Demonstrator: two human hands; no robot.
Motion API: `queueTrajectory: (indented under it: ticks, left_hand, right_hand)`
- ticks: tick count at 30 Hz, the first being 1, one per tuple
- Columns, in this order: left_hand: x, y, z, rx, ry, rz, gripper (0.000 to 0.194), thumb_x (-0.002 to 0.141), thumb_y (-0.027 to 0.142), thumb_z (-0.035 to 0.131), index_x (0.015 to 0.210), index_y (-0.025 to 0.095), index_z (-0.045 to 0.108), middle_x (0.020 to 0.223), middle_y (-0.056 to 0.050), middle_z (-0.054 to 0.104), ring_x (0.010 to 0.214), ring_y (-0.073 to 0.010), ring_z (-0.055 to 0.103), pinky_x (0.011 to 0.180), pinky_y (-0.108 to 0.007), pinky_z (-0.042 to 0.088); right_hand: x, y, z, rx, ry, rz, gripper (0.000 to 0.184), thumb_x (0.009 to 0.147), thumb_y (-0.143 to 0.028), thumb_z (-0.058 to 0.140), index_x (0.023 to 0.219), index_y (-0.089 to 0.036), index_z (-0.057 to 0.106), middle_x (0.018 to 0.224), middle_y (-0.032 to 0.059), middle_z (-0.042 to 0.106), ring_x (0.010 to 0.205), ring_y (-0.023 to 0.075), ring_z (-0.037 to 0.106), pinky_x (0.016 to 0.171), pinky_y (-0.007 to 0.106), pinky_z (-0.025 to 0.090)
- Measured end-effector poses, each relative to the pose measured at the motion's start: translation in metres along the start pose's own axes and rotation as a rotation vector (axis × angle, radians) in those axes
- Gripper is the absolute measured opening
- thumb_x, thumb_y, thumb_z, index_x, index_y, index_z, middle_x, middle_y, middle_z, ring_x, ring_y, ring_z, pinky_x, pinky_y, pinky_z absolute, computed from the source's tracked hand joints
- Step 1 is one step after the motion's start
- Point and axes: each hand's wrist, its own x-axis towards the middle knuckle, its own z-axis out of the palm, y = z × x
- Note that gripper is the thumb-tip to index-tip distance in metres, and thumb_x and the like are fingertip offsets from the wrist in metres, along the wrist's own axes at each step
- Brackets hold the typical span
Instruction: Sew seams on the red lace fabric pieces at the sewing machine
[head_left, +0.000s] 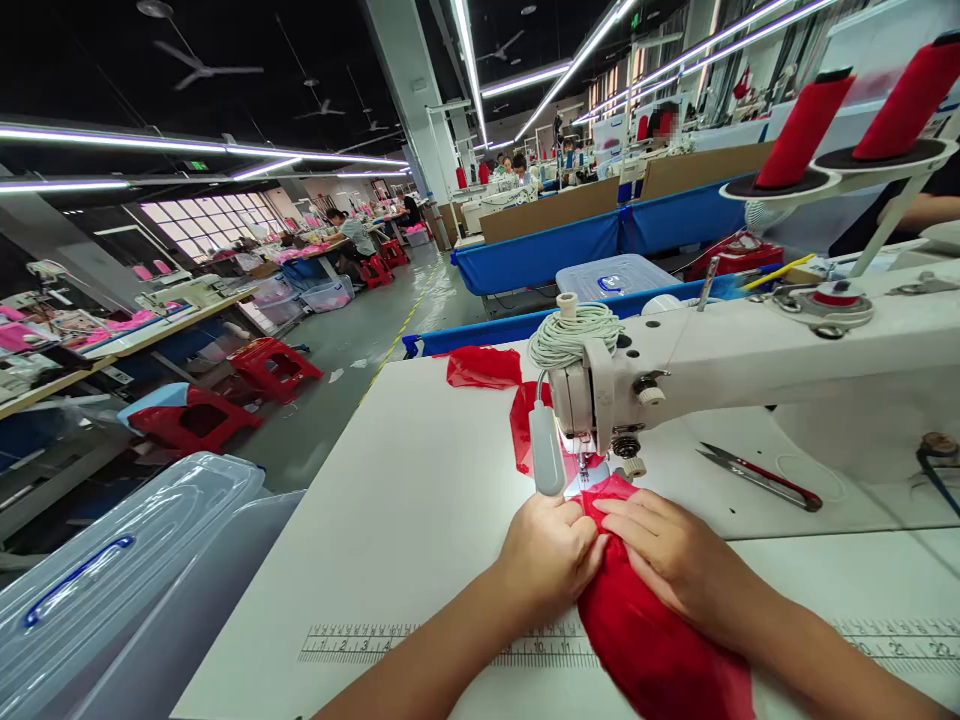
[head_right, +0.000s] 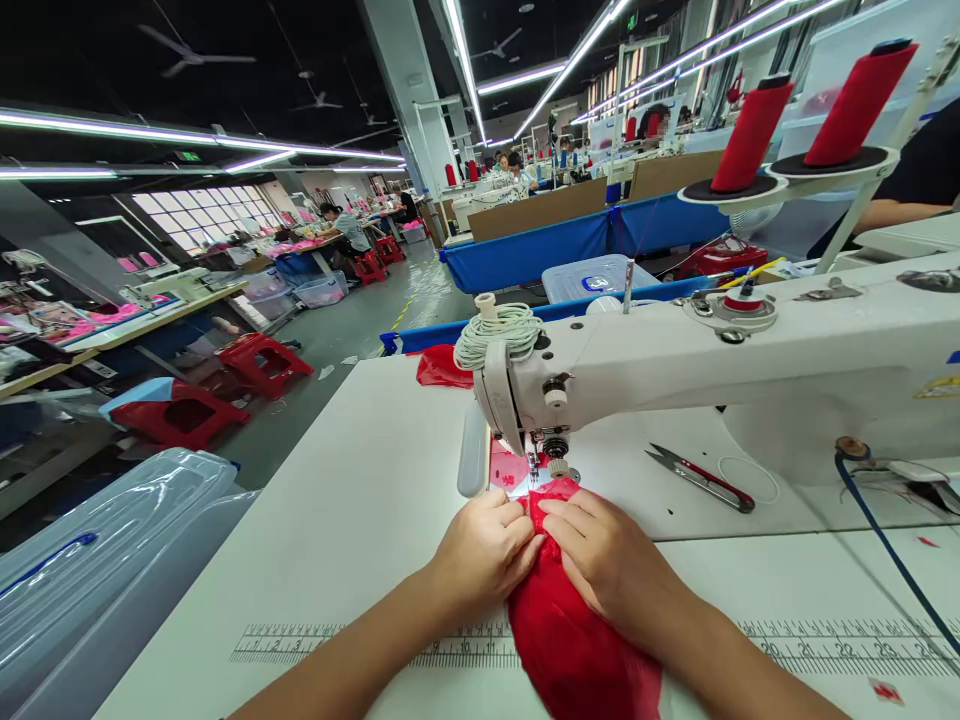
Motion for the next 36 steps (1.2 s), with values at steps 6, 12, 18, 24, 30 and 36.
queueTrajectory:
  ticks: [6,12,18,24,30,36]
  left_hand:
    - [-0.002,0.01,-0.006,0.144,-0.043,-0.144,0.017,0.084,0.008,0.044,0.077,0.017,0.057,0.074,-0.005,0.059,0.06,-0.0179,0.052,0.052,-0.028,0.043]
    - [-0.004,0.014,-0.009,0.297,-0.02,-0.008,0.035,0.084,-0.006,0.036,0.1,0.009,0.062,0.1,-0.014,0.067,0.069,-0.0174,0.059,0.057,-0.028,0.05]
    - [0.001,0.012,-0.012,0.398,0.0,0.003,0.037,0.081,-0.008,0.036,0.102,0.005,0.064,0.099,-0.015,0.07,0.068,-0.0185,0.06,0.052,-0.028,0.048]
    - [0.001,0.01,-0.011,0.392,-0.068,-0.029,0.041,0.082,-0.006,0.032,0.104,0.008,0.064,0.107,-0.016,0.069,0.072,-0.0191,0.061,0.056,-0.03,0.05]
    - [0.003,0.006,-0.011,0.344,-0.075,-0.059,0.041,0.084,-0.003,0.031,0.107,0.007,0.063,0.108,-0.017,0.068,0.074,-0.0211,0.06,0.056,-0.032,0.048]
    - [0.002,0.004,-0.011,0.294,-0.114,-0.083,0.03,0.085,0.0,0.038,0.099,0.012,0.062,0.107,-0.016,0.067,0.08,-0.0227,0.062,0.063,-0.034,0.049]
  right_hand:
    - [0.006,-0.002,-0.001,-0.026,0.027,0.009,0.031,0.091,-0.01,0.041,0.11,-0.013,0.066,0.105,0.0104,0.071,0.097,0.0214,0.063,0.085,0.036,0.056]
    - [0.004,0.0,0.004,-0.099,0.028,0.007,0.04,0.086,-0.004,0.039,0.116,-0.01,0.064,0.117,0.0097,0.068,0.099,0.0226,0.059,0.083,0.035,0.055]
    - [0.005,-0.001,0.002,-0.137,-0.034,0.044,0.046,0.084,-0.002,0.037,0.122,-0.012,0.062,0.119,0.0058,0.069,0.086,0.0201,0.056,0.069,0.032,0.053]
    - [0.006,0.001,0.002,-0.143,-0.041,0.066,0.056,0.074,0.002,0.038,0.122,-0.013,0.063,0.123,0.0046,0.067,0.089,0.0197,0.056,0.071,0.033,0.053]
    - [0.007,0.003,0.002,-0.126,-0.07,0.096,0.064,0.071,0.002,0.038,0.127,-0.018,0.061,0.125,0.0035,0.066,0.093,0.0202,0.057,0.074,0.034,0.054]
    - [0.007,0.002,0.002,-0.118,-0.055,0.087,0.062,0.069,0.003,0.038,0.124,-0.013,0.061,0.125,0.0045,0.066,0.09,0.0202,0.056,0.072,0.033,0.054]
